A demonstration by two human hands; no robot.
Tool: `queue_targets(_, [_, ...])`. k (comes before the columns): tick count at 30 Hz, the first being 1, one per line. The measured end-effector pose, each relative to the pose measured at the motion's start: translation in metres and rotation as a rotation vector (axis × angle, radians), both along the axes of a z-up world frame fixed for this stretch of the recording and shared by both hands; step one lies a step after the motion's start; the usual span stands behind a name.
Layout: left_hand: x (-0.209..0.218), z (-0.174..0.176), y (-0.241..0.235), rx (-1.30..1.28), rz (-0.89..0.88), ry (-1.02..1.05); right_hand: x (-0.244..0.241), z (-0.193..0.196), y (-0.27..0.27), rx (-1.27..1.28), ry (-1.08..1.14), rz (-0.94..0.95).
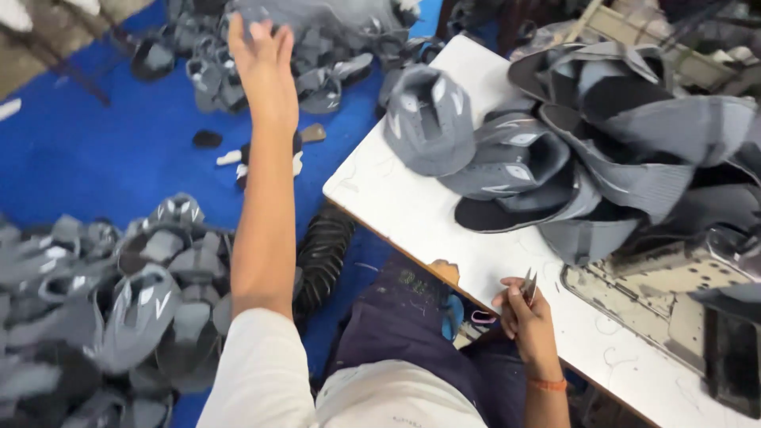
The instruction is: The person trims excess material from shoe uppers using shears, handling them one at a time. They turn each upper over to reach different edges and then place the finished piece onto a pile on the table.
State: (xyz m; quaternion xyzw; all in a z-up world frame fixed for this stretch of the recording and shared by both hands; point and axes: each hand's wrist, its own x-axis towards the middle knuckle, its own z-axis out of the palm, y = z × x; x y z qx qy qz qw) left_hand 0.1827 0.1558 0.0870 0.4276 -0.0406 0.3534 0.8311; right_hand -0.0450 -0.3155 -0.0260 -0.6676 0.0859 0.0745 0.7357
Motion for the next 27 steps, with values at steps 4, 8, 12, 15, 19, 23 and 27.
queue_targets(4, [-0.029, -0.012, -0.119, 0.651, 0.2, -0.057, 0.0, -0.006, -0.006, 0.117, 0.045, -0.099])
queue_targets(8, [-0.045, -0.03, -0.189, 1.572, -0.077, 0.118, 0.0, -0.009, -0.003, 0.092, -0.003, -0.066])
queue_targets(12, [-0.004, -0.096, -0.19, 1.757, 0.05, 0.21, -0.01, -0.01, -0.002, 0.043, -0.042, -0.103])
queue_targets(15, [0.02, -0.139, -0.192, 1.892, 0.088, 0.235, -0.015, -0.011, 0.002, -0.006, -0.004, -0.144])
queue_targets(19, [-0.056, -0.096, -0.187, 1.99, -0.086, 0.353, -0.011, -0.01, 0.002, 0.024, -0.067, -0.134])
queue_targets(23, [-0.169, -0.067, -0.185, 1.707, -0.079, 0.327, -0.019, -0.012, 0.008, -0.017, -0.021, -0.141])
queue_targets(27, [-0.237, -0.116, -0.194, 1.687, -0.056, 0.258, -0.025, 0.027, 0.04, -0.103, -0.121, 0.066])
